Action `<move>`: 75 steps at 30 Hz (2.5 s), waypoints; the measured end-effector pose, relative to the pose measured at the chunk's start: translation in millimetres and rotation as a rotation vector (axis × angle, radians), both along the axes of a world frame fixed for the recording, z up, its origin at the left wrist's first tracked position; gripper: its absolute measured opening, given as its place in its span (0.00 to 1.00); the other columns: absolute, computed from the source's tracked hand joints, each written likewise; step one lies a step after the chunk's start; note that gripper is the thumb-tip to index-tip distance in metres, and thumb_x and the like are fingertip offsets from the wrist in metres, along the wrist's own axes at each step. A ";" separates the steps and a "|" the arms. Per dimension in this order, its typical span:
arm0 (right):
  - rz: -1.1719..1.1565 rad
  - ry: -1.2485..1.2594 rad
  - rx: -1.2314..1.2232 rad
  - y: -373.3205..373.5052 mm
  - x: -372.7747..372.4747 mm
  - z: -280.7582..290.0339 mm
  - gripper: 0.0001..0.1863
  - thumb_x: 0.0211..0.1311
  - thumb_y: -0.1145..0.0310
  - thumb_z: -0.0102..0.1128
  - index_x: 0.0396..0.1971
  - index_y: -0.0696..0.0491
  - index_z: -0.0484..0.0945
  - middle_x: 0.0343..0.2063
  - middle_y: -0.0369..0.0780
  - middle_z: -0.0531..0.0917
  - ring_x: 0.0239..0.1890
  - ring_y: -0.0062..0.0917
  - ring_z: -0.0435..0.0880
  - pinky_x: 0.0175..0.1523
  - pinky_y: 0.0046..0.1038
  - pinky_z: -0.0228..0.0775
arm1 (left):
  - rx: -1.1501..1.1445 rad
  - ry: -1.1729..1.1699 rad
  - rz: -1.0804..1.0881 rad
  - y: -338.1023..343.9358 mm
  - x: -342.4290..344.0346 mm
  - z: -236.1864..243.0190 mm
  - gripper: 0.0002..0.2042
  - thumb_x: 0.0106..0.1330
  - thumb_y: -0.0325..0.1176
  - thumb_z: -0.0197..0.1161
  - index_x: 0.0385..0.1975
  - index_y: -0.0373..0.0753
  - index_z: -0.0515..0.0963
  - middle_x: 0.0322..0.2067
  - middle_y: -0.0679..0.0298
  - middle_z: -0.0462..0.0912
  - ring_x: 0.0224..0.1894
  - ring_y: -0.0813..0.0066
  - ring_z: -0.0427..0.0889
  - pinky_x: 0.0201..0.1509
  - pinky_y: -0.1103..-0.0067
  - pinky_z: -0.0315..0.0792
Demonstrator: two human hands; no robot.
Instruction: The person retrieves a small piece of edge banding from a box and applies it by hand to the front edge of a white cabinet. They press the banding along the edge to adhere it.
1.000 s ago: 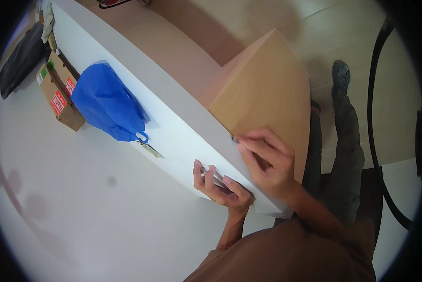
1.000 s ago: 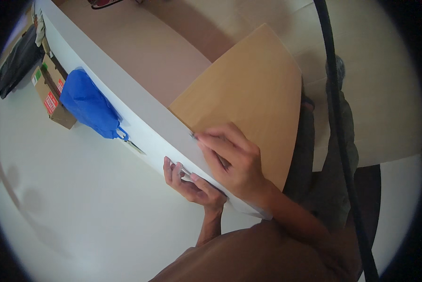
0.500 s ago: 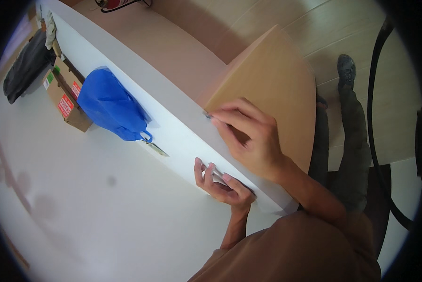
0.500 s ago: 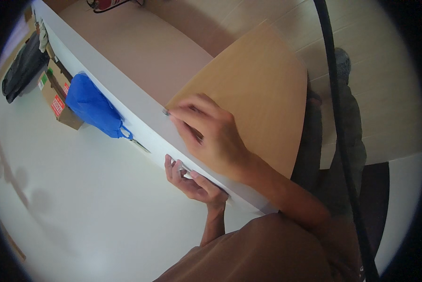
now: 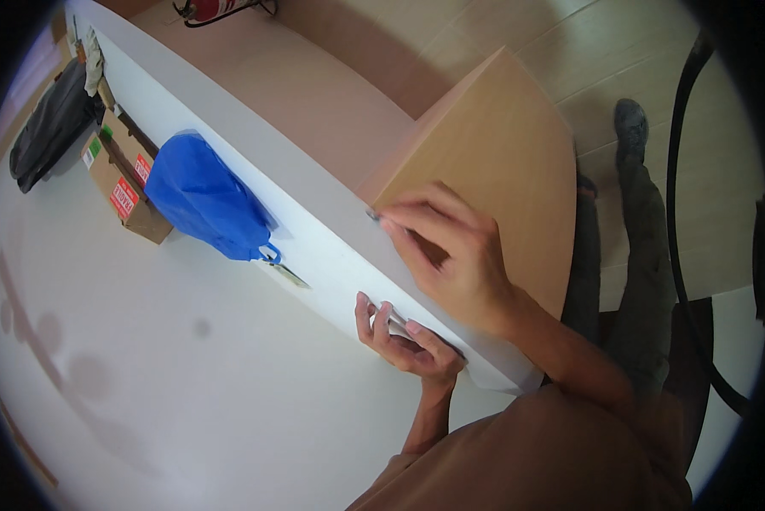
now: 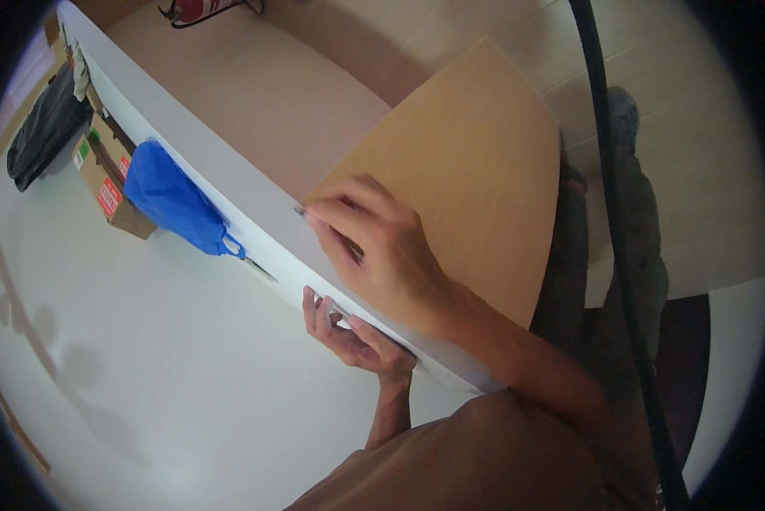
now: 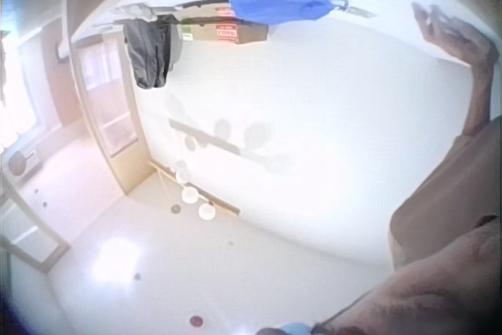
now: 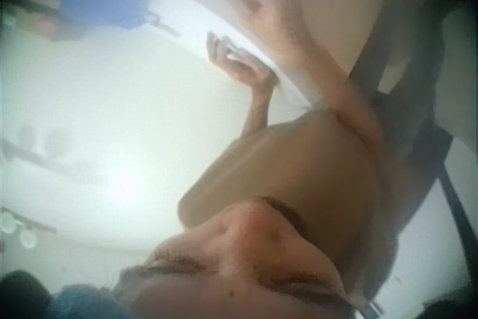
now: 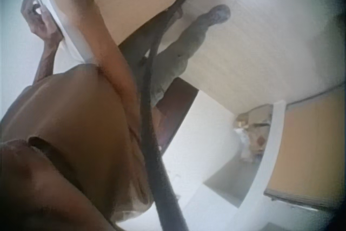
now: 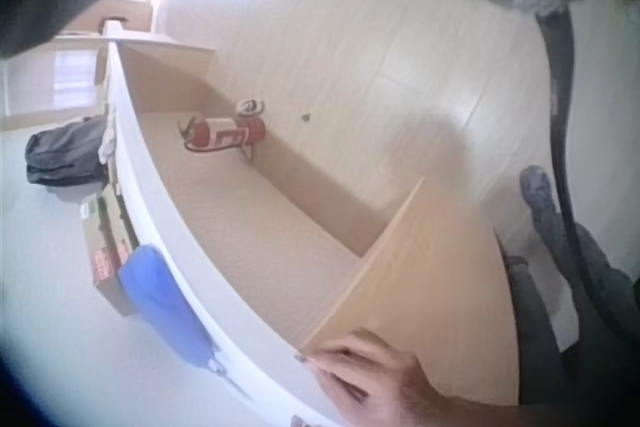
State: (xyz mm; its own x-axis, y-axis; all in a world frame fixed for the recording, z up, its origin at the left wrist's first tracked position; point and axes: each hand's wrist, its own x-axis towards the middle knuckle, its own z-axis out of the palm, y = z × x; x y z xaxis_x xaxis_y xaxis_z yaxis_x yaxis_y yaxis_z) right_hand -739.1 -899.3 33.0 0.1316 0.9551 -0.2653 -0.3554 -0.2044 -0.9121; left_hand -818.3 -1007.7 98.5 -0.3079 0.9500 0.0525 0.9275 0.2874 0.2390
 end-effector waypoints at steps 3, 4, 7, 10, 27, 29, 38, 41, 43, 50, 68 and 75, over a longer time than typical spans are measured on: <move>0.046 0.024 -0.032 -13.1 6.4 4.1 0.08 0.57 0.84 0.66 0.37 0.60 0.84 0.33 0.41 0.83 0.32 0.26 0.83 0.33 0.25 0.74 | 0.005 0.020 -0.054 1.8 0.1 0.1 0.18 0.73 0.32 0.45 0.57 0.28 0.65 0.65 0.37 0.58 0.68 0.42 0.61 0.66 0.53 0.63; 0.080 0.019 -0.058 -24.6 14.1 6.2 0.08 0.57 0.84 0.66 0.37 0.61 0.84 0.33 0.42 0.83 0.32 0.26 0.83 0.34 0.24 0.74 | 0.016 0.017 -0.043 1.6 -1.0 -0.9 0.18 0.73 0.33 0.44 0.57 0.29 0.65 0.65 0.39 0.58 0.68 0.44 0.61 0.66 0.55 0.63; 0.036 0.175 -0.238 -51.4 29.2 8.0 0.07 0.57 0.82 0.66 0.36 0.59 0.85 0.33 0.41 0.84 0.32 0.27 0.84 0.37 0.25 0.76 | 0.028 -0.001 -0.027 -1.4 -3.0 -3.4 0.19 0.73 0.35 0.44 0.58 0.29 0.64 0.66 0.40 0.58 0.68 0.47 0.61 0.66 0.57 0.63; 0.016 0.195 -0.345 -50.7 35.9 7.3 0.06 0.58 0.80 0.67 0.35 0.59 0.85 0.33 0.41 0.85 0.34 0.26 0.85 0.38 0.25 0.76 | 0.001 -0.040 -0.024 -1.4 -3.2 -0.1 0.18 0.73 0.33 0.45 0.57 0.28 0.64 0.67 0.37 0.54 0.69 0.42 0.59 0.65 0.54 0.66; 0.174 0.124 -0.306 -59.3 42.8 18.1 0.08 0.57 0.80 0.68 0.37 0.59 0.85 0.31 0.43 0.85 0.31 0.28 0.87 0.34 0.25 0.77 | 0.010 -0.022 -0.047 -2.8 -7.7 -0.9 0.18 0.73 0.34 0.45 0.56 0.29 0.65 0.66 0.38 0.56 0.69 0.42 0.59 0.67 0.53 0.64; 0.170 0.153 -0.326 -59.5 41.4 17.9 0.08 0.57 0.80 0.67 0.38 0.59 0.84 0.32 0.43 0.85 0.31 0.27 0.87 0.35 0.24 0.77 | 0.019 -0.050 -0.020 -4.1 -8.6 -1.2 0.18 0.73 0.34 0.45 0.56 0.29 0.65 0.66 0.38 0.56 0.69 0.42 0.59 0.67 0.53 0.64; 0.091 0.709 -0.580 -57.4 52.6 4.8 0.06 0.66 0.77 0.63 0.39 0.63 0.79 0.36 0.39 0.85 0.42 0.16 0.83 0.47 0.19 0.75 | 0.052 -0.011 -0.028 -2.4 -5.4 -4.9 0.20 0.73 0.35 0.43 0.59 0.30 0.65 0.66 0.42 0.60 0.67 0.51 0.64 0.66 0.60 0.63; 0.129 0.718 -0.575 -55.1 56.7 1.7 0.05 0.67 0.78 0.63 0.39 0.62 0.79 0.36 0.39 0.84 0.42 0.15 0.82 0.48 0.19 0.75 | 0.043 -0.033 -0.023 -1.7 -4.3 -4.3 0.19 0.73 0.34 0.43 0.59 0.30 0.64 0.66 0.42 0.60 0.69 0.48 0.60 0.69 0.56 0.60; 0.175 0.764 -0.581 -54.1 60.5 2.1 0.04 0.67 0.78 0.63 0.38 0.62 0.79 0.36 0.40 0.85 0.42 0.15 0.82 0.48 0.20 0.75 | 0.047 -0.041 -0.018 -2.3 -4.4 -4.2 0.19 0.73 0.34 0.44 0.59 0.30 0.65 0.66 0.42 0.60 0.68 0.50 0.61 0.68 0.57 0.60; 0.108 0.739 -0.517 -56.2 54.0 3.5 0.04 0.66 0.80 0.63 0.38 0.62 0.79 0.39 0.43 0.84 0.45 0.17 0.82 0.51 0.20 0.75 | -0.001 -0.104 -0.005 -4.9 -6.8 0.3 0.18 0.73 0.30 0.45 0.59 0.28 0.64 0.68 0.40 0.54 0.70 0.45 0.59 0.67 0.57 0.65; 0.104 0.409 -0.405 -64.3 35.5 2.9 0.12 0.56 0.85 0.67 0.41 0.61 0.86 0.36 0.43 0.86 0.39 0.23 0.86 0.43 0.22 0.79 | 0.070 -0.005 -0.082 -6.5 -17.0 -6.1 0.19 0.73 0.33 0.44 0.61 0.32 0.66 0.67 0.48 0.61 0.48 0.70 0.74 0.48 0.74 0.69; 0.092 0.436 -0.407 -66.3 29.5 -1.7 0.08 0.57 0.83 0.67 0.37 0.60 0.87 0.36 0.43 0.86 0.38 0.23 0.85 0.43 0.22 0.77 | 0.065 -0.015 -0.073 -7.3 -16.7 -7.5 0.19 0.73 0.33 0.44 0.61 0.32 0.65 0.67 0.48 0.61 0.48 0.71 0.74 0.48 0.74 0.69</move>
State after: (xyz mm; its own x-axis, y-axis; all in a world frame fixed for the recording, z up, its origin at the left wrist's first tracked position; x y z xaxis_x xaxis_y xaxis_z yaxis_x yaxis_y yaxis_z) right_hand -709.7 -965.6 31.4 -0.1498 0.7676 -0.6231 -0.6434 -0.5542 -0.5280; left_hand -835.0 -1015.0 91.0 -0.2388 0.9647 0.1111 0.9417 0.2022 0.2688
